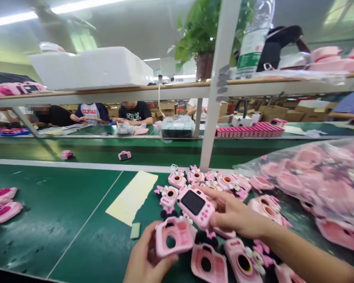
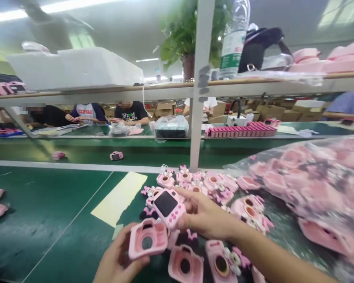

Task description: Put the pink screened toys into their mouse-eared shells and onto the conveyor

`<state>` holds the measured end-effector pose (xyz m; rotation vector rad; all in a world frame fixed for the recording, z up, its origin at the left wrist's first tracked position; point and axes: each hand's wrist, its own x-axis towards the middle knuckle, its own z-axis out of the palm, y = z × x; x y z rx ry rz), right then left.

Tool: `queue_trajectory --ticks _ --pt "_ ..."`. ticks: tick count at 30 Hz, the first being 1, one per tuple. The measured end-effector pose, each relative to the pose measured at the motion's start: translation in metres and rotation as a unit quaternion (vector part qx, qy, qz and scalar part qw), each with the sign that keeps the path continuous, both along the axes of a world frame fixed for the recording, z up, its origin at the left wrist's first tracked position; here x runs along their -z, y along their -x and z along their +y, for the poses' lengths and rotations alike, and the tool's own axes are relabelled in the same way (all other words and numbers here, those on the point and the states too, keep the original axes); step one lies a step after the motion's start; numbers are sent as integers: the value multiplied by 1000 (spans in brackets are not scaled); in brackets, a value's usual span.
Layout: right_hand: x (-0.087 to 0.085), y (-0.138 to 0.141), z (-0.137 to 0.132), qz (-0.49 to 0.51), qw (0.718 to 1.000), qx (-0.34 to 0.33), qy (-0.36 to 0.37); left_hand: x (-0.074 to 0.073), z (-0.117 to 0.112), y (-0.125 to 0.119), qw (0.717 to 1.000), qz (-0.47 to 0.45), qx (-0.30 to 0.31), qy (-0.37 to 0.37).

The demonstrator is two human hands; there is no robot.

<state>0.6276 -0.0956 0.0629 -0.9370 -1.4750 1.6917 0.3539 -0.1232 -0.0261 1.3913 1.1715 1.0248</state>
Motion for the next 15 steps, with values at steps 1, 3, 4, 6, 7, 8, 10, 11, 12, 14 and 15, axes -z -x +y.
queue_trajectory --ticks 1,3,4,6,7,8,10,11,12,14,15 --pt "5 -6 -23 21 999 4 26 -8 0 -12 999 -4 53 11" --pt "12 -18 -60 44 996 11 71 -24 0 -36 992 1 124 20" --pt "15 -24 -73 45 995 14 83 -30 -1 -47 988 11 150 24" --pt "19 -35 -90 33 995 10 89 -39 -3 -63 980 46 192 26" --pt "21 -41 -94 24 996 4 85 -41 -4 -68 975 65 209 25" --pt "21 -46 -96 14 997 -7 82 -42 -4 -71 970 82 226 22" --pt "22 -53 -95 -5 996 -34 82 -42 -3 -74 960 110 258 13" --pt "22 -56 -92 -14 995 -46 83 -41 -3 -75 955 116 271 11" --pt "23 -57 -90 -23 995 -56 80 -41 -2 -75 951 120 283 13" --pt "26 -59 -84 -39 994 -71 67 -39 1 -73 945 123 301 25" --pt "29 -59 -81 -40 994 -78 61 -38 3 -73 944 122 306 34"
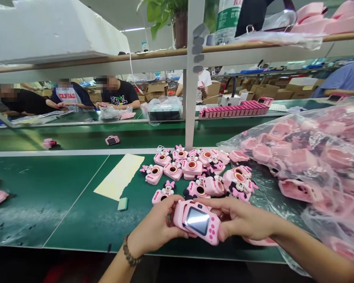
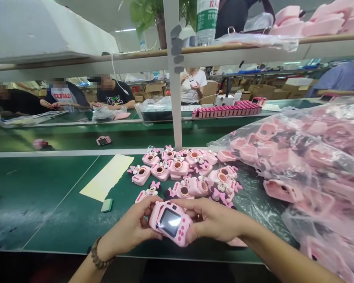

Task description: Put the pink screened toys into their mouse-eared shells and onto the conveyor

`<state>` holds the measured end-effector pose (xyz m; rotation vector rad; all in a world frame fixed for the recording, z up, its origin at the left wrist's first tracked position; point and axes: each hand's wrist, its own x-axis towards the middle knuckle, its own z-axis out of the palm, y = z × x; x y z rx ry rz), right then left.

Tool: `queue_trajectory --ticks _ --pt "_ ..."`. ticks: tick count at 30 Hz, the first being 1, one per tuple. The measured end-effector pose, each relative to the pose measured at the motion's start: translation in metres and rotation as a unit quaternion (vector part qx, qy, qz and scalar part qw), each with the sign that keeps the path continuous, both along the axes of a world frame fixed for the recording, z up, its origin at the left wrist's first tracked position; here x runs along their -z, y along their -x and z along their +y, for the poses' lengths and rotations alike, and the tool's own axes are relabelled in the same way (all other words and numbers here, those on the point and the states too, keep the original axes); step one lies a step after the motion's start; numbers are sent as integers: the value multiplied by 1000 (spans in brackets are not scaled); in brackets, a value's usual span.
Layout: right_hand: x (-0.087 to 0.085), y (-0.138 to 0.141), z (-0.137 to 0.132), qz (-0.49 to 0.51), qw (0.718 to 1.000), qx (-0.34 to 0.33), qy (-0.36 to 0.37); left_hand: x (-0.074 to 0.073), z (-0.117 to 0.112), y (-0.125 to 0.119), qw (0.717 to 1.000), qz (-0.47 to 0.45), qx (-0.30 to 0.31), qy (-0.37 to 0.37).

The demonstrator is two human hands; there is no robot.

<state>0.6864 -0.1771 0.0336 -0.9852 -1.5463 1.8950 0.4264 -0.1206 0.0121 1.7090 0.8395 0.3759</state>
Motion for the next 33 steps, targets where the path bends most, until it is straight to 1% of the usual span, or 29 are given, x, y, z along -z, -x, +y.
queue_trajectory --ticks 2,6,9,11,13,14,15,17,18,20,22,24,27,31,33 --pt "8 1 5 13 1000 -10 -4 2 3 2 1000 7 3 9" --pt "25 3 13 49 998 -31 18 6 5 6 1000 14 12 11" --pt "32 3 19 27 999 -41 17 9 4 8 999 -1 6 43" --pt "36 4 21 6 999 -35 5 9 4 10 999 11 -1 42" --pt "40 6 21 -5 1000 -3 -14 10 4 13 999 20 -10 24" --pt "42 7 20 -7 999 31 -18 10 4 14 1000 15 -17 17" --pt "44 9 18 -7 997 71 -13 10 4 16 999 3 -28 14" --pt "48 13 13 8 990 135 25 13 3 20 998 -31 -50 22" --pt "50 15 11 27 988 146 51 14 2 22 997 -45 -54 29" --pt "52 19 7 85 983 136 93 17 -2 24 996 -61 -51 32" --pt "54 26 4 142 974 141 102 19 -5 24 998 -50 -46 4" --pt "54 34 3 163 966 180 90 20 -8 21 998 -29 -43 -35" --pt "55 48 4 139 958 244 63 24 -12 10 996 -21 -57 -59" --pt "56 63 8 62 945 321 -31 32 -15 -7 987 -35 -140 -71" --pt "57 70 10 55 940 333 -49 34 -14 -10 985 -48 -157 -58"
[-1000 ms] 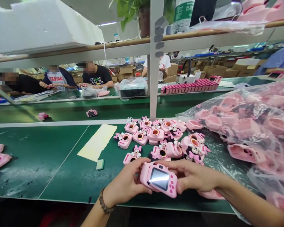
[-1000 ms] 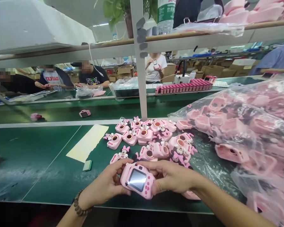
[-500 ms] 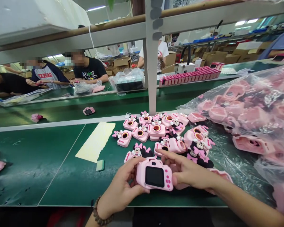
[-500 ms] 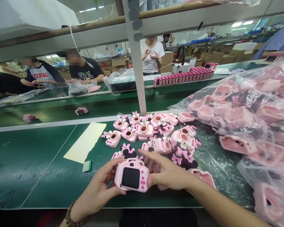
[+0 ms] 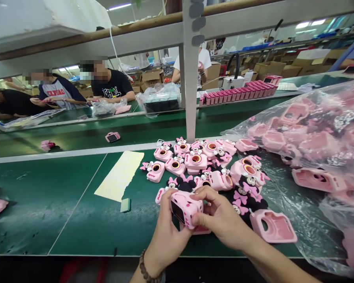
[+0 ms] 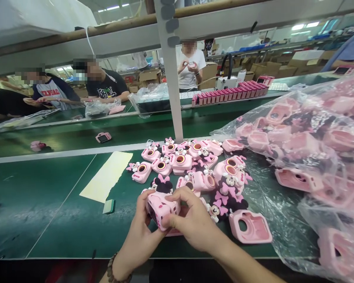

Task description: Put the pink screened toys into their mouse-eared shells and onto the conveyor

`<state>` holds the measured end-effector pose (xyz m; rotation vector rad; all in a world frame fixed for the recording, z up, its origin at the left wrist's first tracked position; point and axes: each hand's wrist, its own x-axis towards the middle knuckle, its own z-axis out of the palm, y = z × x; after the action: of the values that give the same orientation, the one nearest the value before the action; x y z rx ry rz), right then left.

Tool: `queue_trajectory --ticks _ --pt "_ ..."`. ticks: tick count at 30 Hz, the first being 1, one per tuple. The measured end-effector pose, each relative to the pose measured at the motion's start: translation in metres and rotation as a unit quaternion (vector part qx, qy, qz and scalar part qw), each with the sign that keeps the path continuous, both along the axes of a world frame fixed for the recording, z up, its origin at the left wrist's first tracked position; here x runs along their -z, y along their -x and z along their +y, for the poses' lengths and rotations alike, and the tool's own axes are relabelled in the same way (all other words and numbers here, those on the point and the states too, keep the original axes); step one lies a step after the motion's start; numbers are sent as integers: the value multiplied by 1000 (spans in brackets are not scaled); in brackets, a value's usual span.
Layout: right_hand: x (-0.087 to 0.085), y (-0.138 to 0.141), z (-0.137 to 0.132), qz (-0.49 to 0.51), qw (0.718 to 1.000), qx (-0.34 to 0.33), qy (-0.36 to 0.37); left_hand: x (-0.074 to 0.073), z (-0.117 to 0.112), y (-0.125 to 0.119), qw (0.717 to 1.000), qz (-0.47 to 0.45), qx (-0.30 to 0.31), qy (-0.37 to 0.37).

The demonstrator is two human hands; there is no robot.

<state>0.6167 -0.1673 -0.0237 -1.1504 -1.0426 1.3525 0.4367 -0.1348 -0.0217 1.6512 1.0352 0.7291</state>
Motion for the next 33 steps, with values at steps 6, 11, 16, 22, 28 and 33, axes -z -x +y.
queue_trajectory --ticks 6,11,16,22,28,33 --pt "7 12 1 64 998 -6 29 -3 6 10 998 -36 -4 47" --pt "7 19 5 75 997 8 8 -1 8 11 998 5 -62 7" --pt "9 33 18 56 997 40 -22 -1 18 11 982 93 -129 -102" --pt "10 47 29 85 994 56 -28 -15 22 11 966 169 -143 -132" --pt "9 43 39 151 988 18 26 -29 24 26 957 242 -67 -144" --pt "-1 26 29 98 993 -56 33 -38 32 38 949 287 4 -127"
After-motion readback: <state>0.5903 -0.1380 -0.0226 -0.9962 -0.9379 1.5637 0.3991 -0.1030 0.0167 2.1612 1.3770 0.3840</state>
